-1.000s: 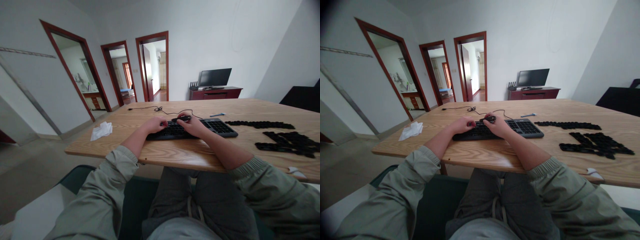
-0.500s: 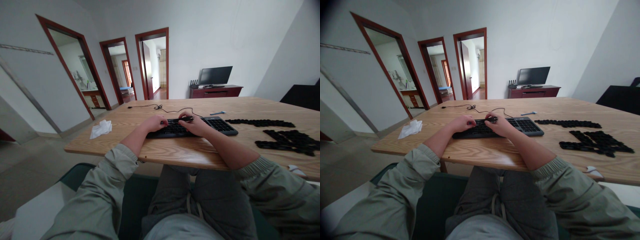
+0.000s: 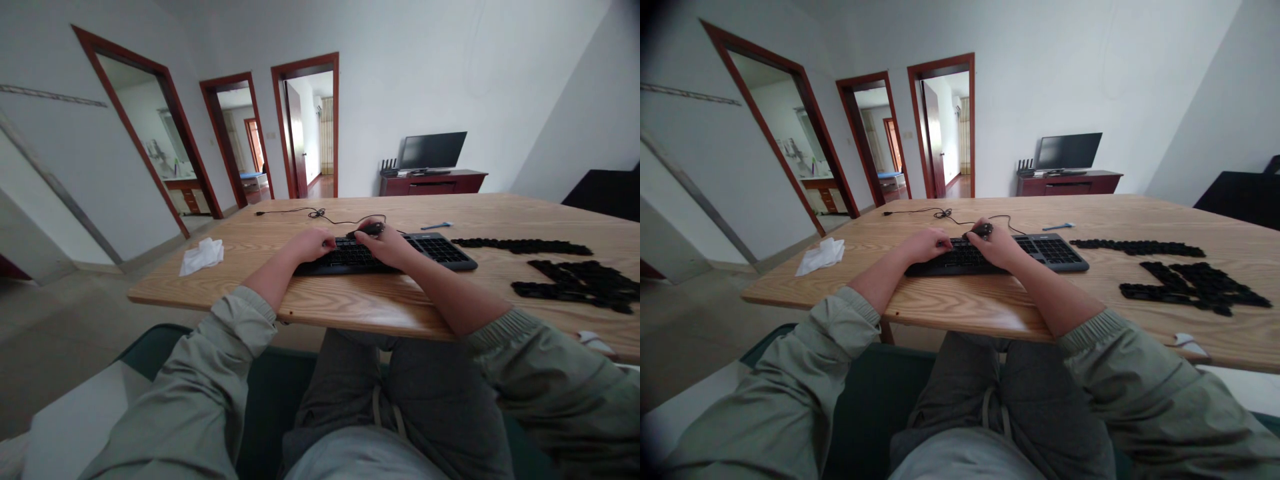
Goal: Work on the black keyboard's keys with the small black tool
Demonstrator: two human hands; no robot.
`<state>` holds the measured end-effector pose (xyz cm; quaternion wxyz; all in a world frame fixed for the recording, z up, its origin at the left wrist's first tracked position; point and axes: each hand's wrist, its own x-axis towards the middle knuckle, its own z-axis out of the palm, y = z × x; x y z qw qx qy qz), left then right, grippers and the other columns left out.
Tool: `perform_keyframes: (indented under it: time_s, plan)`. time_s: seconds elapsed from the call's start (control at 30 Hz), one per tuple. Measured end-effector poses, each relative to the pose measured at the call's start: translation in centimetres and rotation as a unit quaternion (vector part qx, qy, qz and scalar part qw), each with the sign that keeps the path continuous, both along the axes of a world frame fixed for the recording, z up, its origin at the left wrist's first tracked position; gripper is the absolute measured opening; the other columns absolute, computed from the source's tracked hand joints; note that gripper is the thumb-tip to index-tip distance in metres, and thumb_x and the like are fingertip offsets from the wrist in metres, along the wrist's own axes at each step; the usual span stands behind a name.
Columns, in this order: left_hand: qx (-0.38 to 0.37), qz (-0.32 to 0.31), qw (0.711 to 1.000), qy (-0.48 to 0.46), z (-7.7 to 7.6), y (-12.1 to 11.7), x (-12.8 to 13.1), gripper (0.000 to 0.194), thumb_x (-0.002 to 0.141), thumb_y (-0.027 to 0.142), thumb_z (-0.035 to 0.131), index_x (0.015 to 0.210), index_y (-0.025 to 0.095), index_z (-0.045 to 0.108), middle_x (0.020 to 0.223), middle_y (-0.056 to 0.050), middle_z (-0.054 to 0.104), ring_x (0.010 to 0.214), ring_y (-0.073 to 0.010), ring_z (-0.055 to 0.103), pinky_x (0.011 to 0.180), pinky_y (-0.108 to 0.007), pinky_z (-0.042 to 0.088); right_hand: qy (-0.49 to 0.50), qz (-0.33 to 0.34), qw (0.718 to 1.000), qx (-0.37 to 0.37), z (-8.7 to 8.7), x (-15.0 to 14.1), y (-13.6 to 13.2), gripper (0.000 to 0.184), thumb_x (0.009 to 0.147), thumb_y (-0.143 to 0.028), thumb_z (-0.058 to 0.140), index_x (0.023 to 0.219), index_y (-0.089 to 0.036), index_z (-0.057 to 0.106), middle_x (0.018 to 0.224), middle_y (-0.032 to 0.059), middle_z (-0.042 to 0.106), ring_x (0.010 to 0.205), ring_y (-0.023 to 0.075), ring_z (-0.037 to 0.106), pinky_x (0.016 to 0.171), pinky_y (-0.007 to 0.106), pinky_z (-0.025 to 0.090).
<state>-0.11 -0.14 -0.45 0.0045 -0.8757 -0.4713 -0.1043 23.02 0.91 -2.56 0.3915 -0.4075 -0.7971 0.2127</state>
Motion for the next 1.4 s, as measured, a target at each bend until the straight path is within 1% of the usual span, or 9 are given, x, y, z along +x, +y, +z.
perform_keyframes:
  time_s: [0.13,0.3,0.47,0.7,0.8,0.93,1.07,1.3,1.4]
  plan:
    - [0.019,0.009,1.000,0.017,-0.1,0.1,0.1,0.022,0.087,0.024,0.055,0.094,0.018,0.075,0.096,-0.005,0.073,0.086,-0.0184,0.064,0.076,-0.028,0.048,-0.032,-0.035,0.998,0.029,0.2,-0.7,0.1,0.027,0.089,-0.044,0.053,0.098,-0.019,0.060,0.082,0.0054,0.066,0.078,0.0203,0.059,0.071,0.031,0.041]
    - [0.046,-0.002,0.997,0.066,0.1,-0.1,0.4,0.022,0.087,0.025,0.054,0.093,0.019,0.075,0.095,-0.006,0.072,0.086,-0.0184,0.064,0.077,-0.028,0.047,-0.039,-0.029,0.997,0.052,0.3,-0.8,-0.4,0.025,0.091,-0.042,0.053,0.099,-0.020,0.059,0.087,0.0064,0.068,0.079,0.0207,0.060,0.072,0.030,0.042]
    - [0.067,-0.010,0.993,0.094,0.2,-0.2,0.6,0.024,0.087,0.026,0.052,0.091,0.019,0.075,0.094,-0.007,0.072,0.085,-0.0202,0.064,0.074,-0.031,0.047,-0.048,-0.044,0.997,0.051,0.6,-1.3,-0.4,0.025,0.092,-0.043,0.051,0.098,-0.019,0.057,0.080,0.0062,0.066,0.076,0.0216,0.059,0.068,0.031,0.040]
    - [0.054,-0.013,0.996,0.067,-0.1,0.2,0.7,0.019,0.084,0.025,0.054,0.085,0.019,0.073,0.090,-0.005,0.073,0.080,-0.0193,0.064,0.072,-0.030,0.046,-0.038,0.007,0.997,0.073,1.2,-2.1,-1.6,0.024,0.092,-0.042,0.052,0.102,-0.021,0.056,0.088,0.0066,0.068,0.080,0.0213,0.060,0.070,0.030,0.041]
    - [0.043,-0.026,0.997,0.062,0.1,0.0,1.0,0.020,0.084,0.025,0.054,0.086,0.019,0.074,0.092,-0.006,0.074,0.082,-0.0192,0.065,0.072,-0.030,0.047,-0.033,-0.005,0.997,0.066,1.2,-1.7,-1.6,0.025,0.090,-0.041,0.053,0.103,-0.021,0.057,0.087,0.0064,0.068,0.078,0.0212,0.059,0.070,0.031,0.041]
    - [0.034,-0.013,0.998,0.046,0.3,-0.5,1.1,0.025,0.086,0.028,0.054,0.096,0.020,0.076,0.097,-0.006,0.075,0.085,-0.0198,0.066,0.075,-0.030,0.049,0.013,-0.036,0.999,0.032,0.7,-1.1,-0.7,0.026,0.087,-0.043,0.055,0.099,-0.019,0.059,0.084,0.0067,0.067,0.077,0.0207,0.058,0.070,0.032,0.043]
    - [0.027,0.008,0.999,0.016,0.3,-0.5,0.9,0.026,0.086,0.029,0.056,0.100,0.019,0.076,0.100,-0.005,0.076,0.089,-0.0198,0.067,0.080,-0.030,0.051,0.075,-0.010,0.997,-0.009,0.0,-0.9,0.0,0.030,0.085,-0.045,0.056,0.101,-0.019,0.059,0.084,0.0060,0.068,0.076,0.0196,0.059,0.069,0.032,0.045]
    - [0.041,0.025,0.999,0.004,0.0,-0.3,0.9,0.027,0.086,0.036,0.059,0.101,0.022,0.076,0.102,-0.005,0.075,0.092,-0.0202,0.067,0.084,-0.032,0.052,0.170,0.006,0.985,-0.031,-0.4,-0.9,0.5,0.032,0.083,-0.044,0.060,0.103,-0.018,0.058,0.080,0.0040,0.069,0.057,0.0127,0.055,0.053,0.026,0.044]
    - [0.036,0.014,0.999,-0.036,-0.1,-0.3,0.9,0.025,0.084,0.033,0.059,0.097,0.020,0.076,0.098,-0.005,0.075,0.087,-0.0183,0.066,0.082,-0.030,0.051,0.214,0.022,0.975,-0.055,-0.6,-1.1,0.4,0.035,0.083,-0.046,0.060,0.104,-0.017,0.058,0.079,0.0049,0.070,0.052,0.0111,0.054,0.047,0.023,0.042]
